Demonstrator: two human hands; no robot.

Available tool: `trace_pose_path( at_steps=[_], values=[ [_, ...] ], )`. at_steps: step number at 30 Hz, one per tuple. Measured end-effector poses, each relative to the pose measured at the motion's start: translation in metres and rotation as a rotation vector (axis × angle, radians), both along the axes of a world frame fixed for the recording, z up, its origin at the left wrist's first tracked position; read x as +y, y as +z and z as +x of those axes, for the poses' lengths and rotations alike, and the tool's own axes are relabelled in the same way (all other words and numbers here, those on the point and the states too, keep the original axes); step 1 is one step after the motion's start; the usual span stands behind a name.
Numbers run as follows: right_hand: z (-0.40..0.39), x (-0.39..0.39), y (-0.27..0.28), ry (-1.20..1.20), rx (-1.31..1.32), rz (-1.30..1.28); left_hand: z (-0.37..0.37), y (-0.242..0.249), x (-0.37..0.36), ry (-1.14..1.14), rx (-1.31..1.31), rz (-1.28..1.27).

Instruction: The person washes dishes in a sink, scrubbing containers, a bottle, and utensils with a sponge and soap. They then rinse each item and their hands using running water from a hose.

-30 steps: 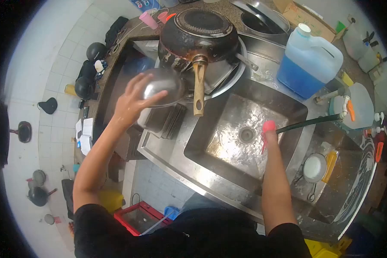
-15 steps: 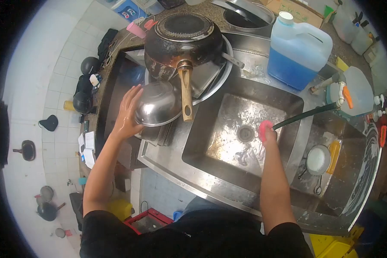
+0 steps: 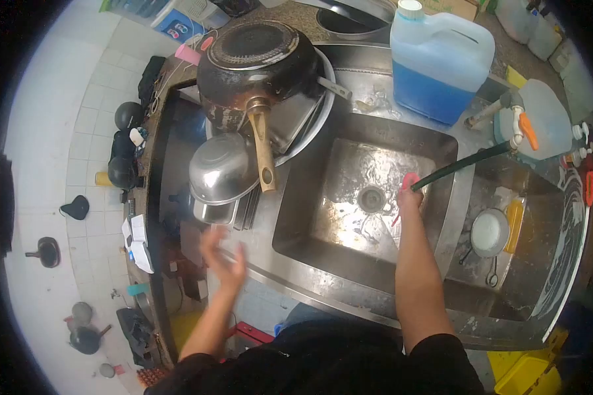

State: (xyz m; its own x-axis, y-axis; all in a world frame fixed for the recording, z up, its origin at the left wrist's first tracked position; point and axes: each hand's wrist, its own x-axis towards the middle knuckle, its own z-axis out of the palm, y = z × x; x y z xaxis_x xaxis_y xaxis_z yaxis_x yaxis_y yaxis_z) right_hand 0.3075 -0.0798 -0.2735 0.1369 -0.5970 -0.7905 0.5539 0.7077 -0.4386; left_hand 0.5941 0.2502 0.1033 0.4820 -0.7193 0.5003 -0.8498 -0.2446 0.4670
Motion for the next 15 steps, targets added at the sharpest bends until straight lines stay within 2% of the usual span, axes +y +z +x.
trace_pose_path(
  at_steps=[2,3,4,5,6,8,9,10,12,15],
  values=[
    [0.006,-0.003,-0.013,-0.013,0.103,-0.002,-0.062,-0.022,-0.023,-0.137,0.387,0.120],
    [0.008,-0.005,-0.020,-0.018,0.156,-0.001,-0.087,-0.037,-0.037,-0.132,0.525,0.143],
    [0.006,-0.005,0.017,0.089,0.208,0.082,-0.101,-0.054,-0.047,-0.145,0.618,0.181],
    [0.007,-0.002,0.027,0.188,0.275,0.079,-0.108,-0.072,-0.053,-0.160,0.712,0.216],
    [0.009,0.001,0.037,0.288,0.340,0.075,-0.113,-0.088,-0.058,-0.099,0.899,0.091],
    [0.012,0.011,0.016,0.461,0.498,-0.107,-0.117,-0.113,-0.069,0.012,1.270,-0.168],
    [0.016,0.018,0.025,0.621,0.495,-0.232,-0.109,-0.114,-0.068,0.090,1.266,-0.111],
    [0.028,0.027,0.041,0.783,0.490,-0.358,-0.101,-0.113,-0.069,0.122,1.231,-0.209],
    [0.046,0.042,0.130,0.804,0.226,-0.314,-0.084,-0.105,-0.069,0.224,1.130,-0.343],
    [0.078,0.052,0.248,0.675,0.054,-0.562,-0.050,-0.060,-0.090,0.406,0.980,-0.492]
  ],
)
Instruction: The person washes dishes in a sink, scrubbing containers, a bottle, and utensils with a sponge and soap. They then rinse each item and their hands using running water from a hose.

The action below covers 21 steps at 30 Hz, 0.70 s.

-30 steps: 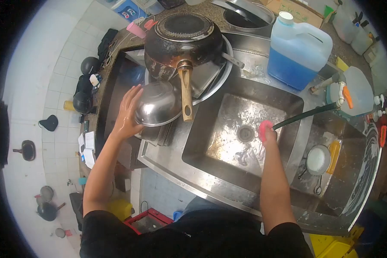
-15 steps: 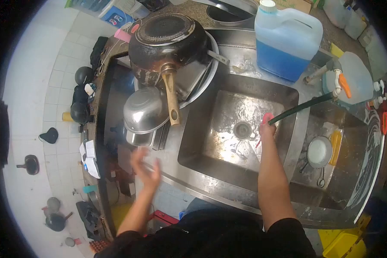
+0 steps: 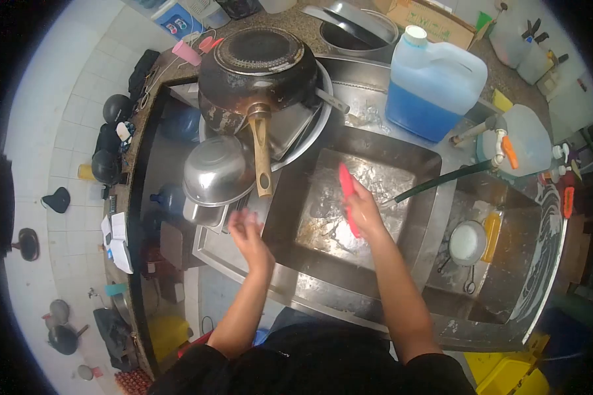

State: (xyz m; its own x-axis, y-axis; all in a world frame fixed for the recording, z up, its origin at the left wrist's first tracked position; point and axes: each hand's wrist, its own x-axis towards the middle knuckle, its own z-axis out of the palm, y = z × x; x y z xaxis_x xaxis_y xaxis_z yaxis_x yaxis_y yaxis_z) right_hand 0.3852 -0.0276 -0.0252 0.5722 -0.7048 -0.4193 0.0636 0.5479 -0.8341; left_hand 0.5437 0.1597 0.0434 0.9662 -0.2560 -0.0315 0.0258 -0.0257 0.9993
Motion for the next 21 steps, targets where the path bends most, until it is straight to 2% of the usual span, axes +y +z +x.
trace_pose_path(
  at_steps=[2,4,10,11,14,15,16,17,18,19,21],
  values=[
    [0.018,-0.005,0.070,-0.020,-0.175,-0.052,0.023,0.029,-0.010,0.028,0.091,-0.123],
    [0.041,-0.020,0.107,-0.013,-0.277,-0.106,0.036,0.052,-0.019,0.044,0.139,-0.190],
    [0.104,-0.033,0.122,-0.240,0.053,-0.147,0.049,0.082,-0.027,-0.036,0.145,-0.343],
    [0.113,-0.031,0.120,-0.312,0.043,-0.179,0.046,0.090,-0.028,-0.053,0.149,-0.394],
    [0.135,-0.038,0.109,-0.275,0.046,-0.177,0.038,0.112,-0.016,-0.057,0.104,-0.462],
    [0.144,-0.044,0.091,-0.279,0.079,-0.199,0.033,0.118,-0.007,-0.058,0.080,-0.466],
    [0.144,-0.044,0.090,-0.250,0.102,-0.198,0.026,0.126,0.008,0.042,0.052,-0.409],
    [0.144,-0.046,0.091,-0.222,0.123,-0.197,0.015,0.147,0.009,0.164,0.003,-0.457],
    [0.141,-0.050,0.091,-0.194,0.142,-0.197,0.010,0.152,0.029,0.150,-0.141,-0.334],
    [0.132,-0.046,0.097,-0.205,0.144,-0.236,0.000,0.164,0.036,0.333,-0.114,-0.290],
    [0.097,-0.027,0.078,-0.282,0.198,-0.438,-0.003,0.145,0.086,0.352,-0.364,-0.053]
  ],
)
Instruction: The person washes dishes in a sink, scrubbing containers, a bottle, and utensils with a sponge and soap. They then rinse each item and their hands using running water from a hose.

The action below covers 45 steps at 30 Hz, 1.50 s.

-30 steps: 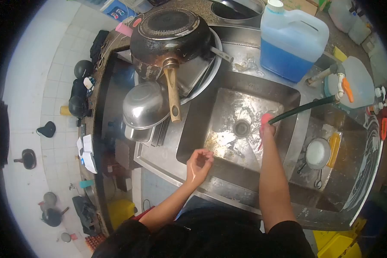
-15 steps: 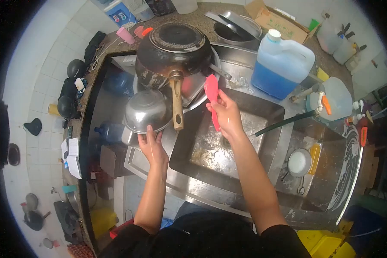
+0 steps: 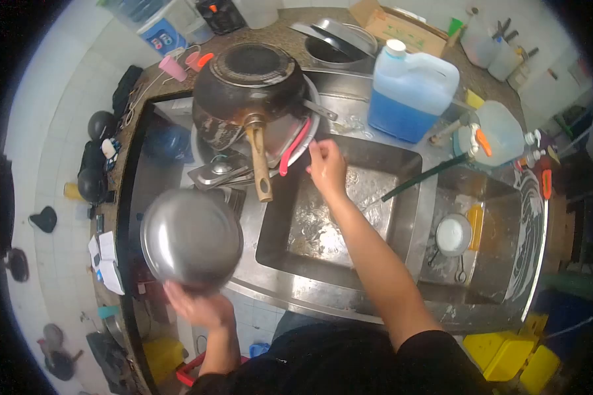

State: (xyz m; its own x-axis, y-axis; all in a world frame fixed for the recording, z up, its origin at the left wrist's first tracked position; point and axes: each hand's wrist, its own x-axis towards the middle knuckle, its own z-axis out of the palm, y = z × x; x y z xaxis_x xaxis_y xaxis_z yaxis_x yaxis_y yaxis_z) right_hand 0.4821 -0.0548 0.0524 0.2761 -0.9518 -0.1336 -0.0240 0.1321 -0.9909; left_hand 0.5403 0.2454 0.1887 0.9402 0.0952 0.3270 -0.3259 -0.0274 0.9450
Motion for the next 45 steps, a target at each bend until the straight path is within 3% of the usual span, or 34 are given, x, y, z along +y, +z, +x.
trace_pose_path(
  at_steps=[1,2,3,5,6,7,9,11,13,14,15,17,18,20,21,22,23,25,26,27,29,31,32,33,35,36,38,40,41,43,44,45],
  values=[
    [-0.021,0.009,-0.014,-0.039,0.035,-0.103,-0.001,-0.022,0.027,-0.001,-0.145,0.230],
    [-0.045,0.017,-0.054,0.016,0.153,-0.019,-0.009,-0.037,0.041,-0.089,-0.178,0.335],
    [-0.070,0.023,-0.106,0.072,0.271,0.069,-0.034,-0.022,0.022,-0.370,0.266,-0.180],
    [-0.122,0.026,-0.198,0.006,0.055,0.658,-0.060,-0.055,-0.005,-0.661,-0.047,0.421],
    [-0.141,0.021,-0.225,-0.088,0.021,0.717,-0.076,-0.067,-0.029,-0.748,-0.299,0.664],
    [-0.156,0.012,-0.248,-0.182,-0.016,0.776,-0.086,-0.076,-0.064,-0.988,0.117,0.683],
    [-0.181,-0.003,-0.301,-0.249,-0.132,0.850,-0.100,-0.160,-0.120,-1.033,-0.032,0.777],
    [-0.179,-0.009,-0.276,-0.161,0.016,0.686,-0.105,-0.243,-0.174,-1.084,-0.049,0.847],
    [-0.163,-0.021,-0.294,-0.025,0.055,0.622,-0.102,-0.306,-0.213,-1.199,-0.199,0.764],
    [-0.154,-0.018,-0.284,0.106,0.280,0.372,-0.098,-0.333,-0.229,-1.246,-0.304,0.754],
    [-0.145,-0.014,-0.264,0.239,0.501,0.121,-0.090,-0.343,-0.245,-1.294,-0.247,0.827],
    [-0.134,0.015,-0.224,0.036,0.477,-0.248,-0.074,-0.357,-0.264,-1.382,-0.131,0.982],
    [-0.129,0.017,-0.250,-0.185,0.419,-0.600,-0.076,-0.352,-0.264,-1.404,-0.103,0.968],
    [-0.144,0.002,-0.259,-0.153,0.391,0.176,-0.080,-0.328,-0.268,-1.434,-0.065,0.935],
    [-0.154,-0.010,-0.265,-0.131,0.351,0.558,-0.090,-0.323,-0.259,-1.452,-0.177,0.928],
    [-0.166,-0.019,-0.280,-0.085,0.035,0.788,-0.101,-0.320,-0.254,-1.456,-0.195,0.904],
    [-0.160,-0.013,-0.294,-0.115,0.158,0.689,-0.106,-0.318,-0.251,-1.463,-0.211,0.881],
    [-0.140,-0.004,-0.272,-0.172,0.421,0.474,-0.104,-0.335,-0.255,-1.402,-0.076,0.849],
    [-0.131,0.013,-0.259,-0.108,0.580,0.144,-0.105,-0.343,-0.259,-1.366,-0.003,0.825],
    [-0.116,0.029,-0.285,-0.433,0.471,-0.233,-0.105,-0.339,-0.263,-1.387,0.021,0.861],
    [-0.142,0.013,-0.288,-0.014,0.564,0.123,-0.105,-0.318,-0.260,-1.420,0.077,0.952],
    [-0.161,-0.016,-0.285,-0.131,0.218,0.743,-0.109,-0.318,-0.251,-1.418,-0.108,0.996],
    [-0.160,-0.019,-0.275,-0.150,0.283,0.764,-0.111,-0.326,-0.248,-1.387,-0.150,0.961],
    [-0.147,-0.009,-0.268,-0.168,0.374,0.480,-0.109,-0.336,-0.244,-1.356,-0.186,0.928],
    [-0.122,0.025,-0.253,-0.185,0.545,-0.106,-0.105,-0.343,-0.254,-1.309,-0.013,0.885],
    [-0.124,0.039,-0.235,-0.327,0.560,-0.339,-0.097,-0.343,-0.258,-1.313,0.036,0.893],
    [-0.121,0.020,-0.316,-0.173,0.501,0.150,-0.106,-0.336,-0.260,-1.233,0.021,0.872],
    [-0.141,-0.002,-0.386,-0.232,-0.233,0.907,-0.121,-0.312,-0.247,-1.252,0.062,0.925],
    [-0.158,-0.018,-0.325,-0.368,-0.538,1.110,-0.121,-0.313,-0.241,-1.282,0.074,1.001],
    [-0.150,-0.023,-0.262,-0.236,0.099,0.947,-0.114,-0.324,-0.242,-1.166,0.086,0.926],
    [-0.137,-0.007,-0.252,-0.200,0.295,0.464,-0.111,-0.335,-0.249,-1.091,0.095,0.871],
    [-0.122,0.024,-0.239,-0.141,0.452,-0.031,-0.102,-0.356,-0.251,-0.982,0.315,0.694]
  ],
)
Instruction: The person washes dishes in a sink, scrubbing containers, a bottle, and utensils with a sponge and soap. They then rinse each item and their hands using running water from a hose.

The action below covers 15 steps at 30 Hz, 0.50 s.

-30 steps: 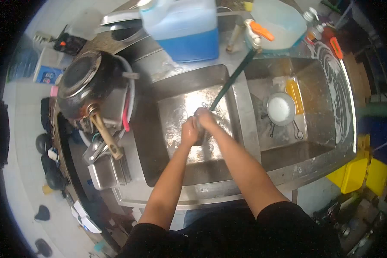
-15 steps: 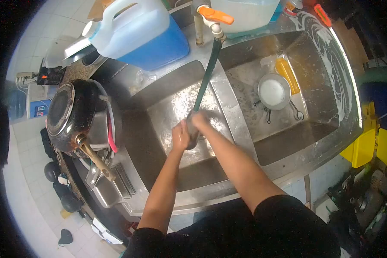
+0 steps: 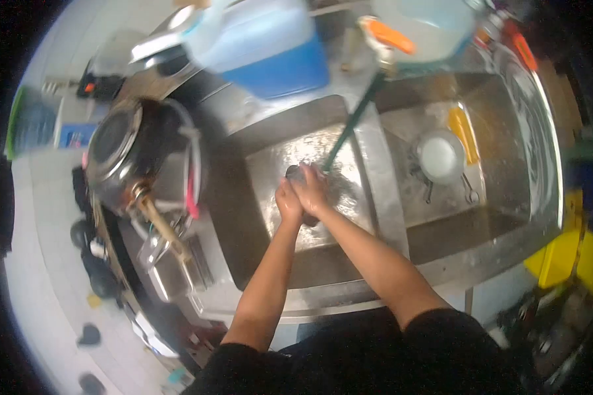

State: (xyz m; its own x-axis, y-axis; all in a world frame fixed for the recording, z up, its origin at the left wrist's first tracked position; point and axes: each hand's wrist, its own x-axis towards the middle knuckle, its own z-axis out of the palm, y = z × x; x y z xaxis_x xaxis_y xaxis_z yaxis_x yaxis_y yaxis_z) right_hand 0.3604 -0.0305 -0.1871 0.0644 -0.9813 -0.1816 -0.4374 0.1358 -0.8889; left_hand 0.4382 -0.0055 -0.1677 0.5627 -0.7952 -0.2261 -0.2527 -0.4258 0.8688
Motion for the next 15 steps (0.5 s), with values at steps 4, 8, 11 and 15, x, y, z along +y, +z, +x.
trace_pose_path(
  at_steps=[4,8,11,15],
  values=[
    [-0.017,0.024,-0.010,0.218,-0.134,-0.080,0.026,0.052,0.015,0.335,0.156,0.108],
    [-0.031,0.006,0.025,0.046,-0.701,0.921,0.052,0.058,0.098,0.553,0.626,-0.067],
    [-0.027,0.037,0.030,0.265,-0.523,0.840,0.067,0.075,0.167,0.659,0.654,-0.005],
    [0.030,0.072,0.152,0.323,-0.729,0.963,0.096,0.144,0.232,0.926,0.508,-0.133]
  ],
)
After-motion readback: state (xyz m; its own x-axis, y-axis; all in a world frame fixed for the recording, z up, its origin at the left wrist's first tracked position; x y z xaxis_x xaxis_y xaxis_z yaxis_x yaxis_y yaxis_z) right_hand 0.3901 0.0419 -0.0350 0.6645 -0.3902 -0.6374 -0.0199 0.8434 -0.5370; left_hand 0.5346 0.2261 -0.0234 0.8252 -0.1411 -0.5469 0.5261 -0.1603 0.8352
